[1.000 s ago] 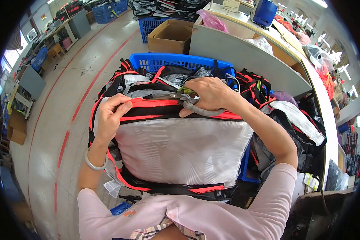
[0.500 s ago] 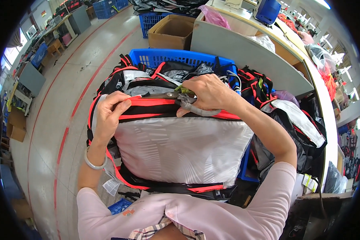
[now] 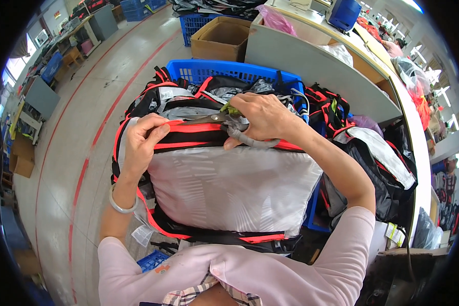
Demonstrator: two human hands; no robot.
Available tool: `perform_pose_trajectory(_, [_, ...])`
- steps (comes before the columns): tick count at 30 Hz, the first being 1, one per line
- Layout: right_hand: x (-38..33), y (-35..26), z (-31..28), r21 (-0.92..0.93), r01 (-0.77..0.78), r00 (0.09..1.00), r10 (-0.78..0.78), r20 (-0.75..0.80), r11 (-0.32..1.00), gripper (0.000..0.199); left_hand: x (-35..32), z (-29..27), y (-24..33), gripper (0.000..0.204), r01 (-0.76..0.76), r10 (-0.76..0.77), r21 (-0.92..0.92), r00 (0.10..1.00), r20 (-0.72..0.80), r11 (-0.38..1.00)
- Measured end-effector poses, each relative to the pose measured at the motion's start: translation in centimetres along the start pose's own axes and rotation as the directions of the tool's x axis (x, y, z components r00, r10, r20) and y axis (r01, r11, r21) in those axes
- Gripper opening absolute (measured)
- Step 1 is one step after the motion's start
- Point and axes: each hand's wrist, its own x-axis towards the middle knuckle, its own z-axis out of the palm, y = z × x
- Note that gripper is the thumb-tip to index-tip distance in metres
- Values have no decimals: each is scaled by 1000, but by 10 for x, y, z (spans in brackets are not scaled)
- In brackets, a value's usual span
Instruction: Trim excess fabric and threads from manufactured bags using scissors.
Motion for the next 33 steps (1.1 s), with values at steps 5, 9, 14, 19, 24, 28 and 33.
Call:
perform_pose_trajectory(5, [0, -3, 3, 20, 25, 999, -24, -30, 999, 68, -1, 3, 1, 13, 13, -14, -74, 1000, -14, 997])
perform_pose_trajectory(9, [1, -5, 7, 91, 7, 999, -2, -46, 996, 59, 1, 1, 1, 13, 41, -42, -61, 999, -9, 997])
perform_pose_trajectory(14, [-15, 12, 0, 51, 7, 972, 5, -236, 999, 54, -3, 0, 11, 22, 49, -51, 28, 998, 44, 998])
perform_pose_trajectory(19, [-130, 43, -17, 385, -469, 729, 595, -338, 795, 34, -2, 22, 9, 50, -254, 232, 700, 964, 128, 668])
perform_pose_trajectory(24, [-283, -8, 41, 653, -618, 380, 893, -240, 438, 36, 100, 46, -107, 45, -164, 212, 709, 977, 21, 686])
perform_pose_trajectory(28, [-313, -59, 95, 945, -316, 412, 909, 58, 83, 53, 152, 97, -189, 36, -301, 270, 823, 944, 188, 482])
perform_pose_trajectory(33, [-270, -74, 121, 985, -65, 260, 956, -136, 158, 31, 110, 147, -66, 13, -505, 406, 449, 862, 303, 737])
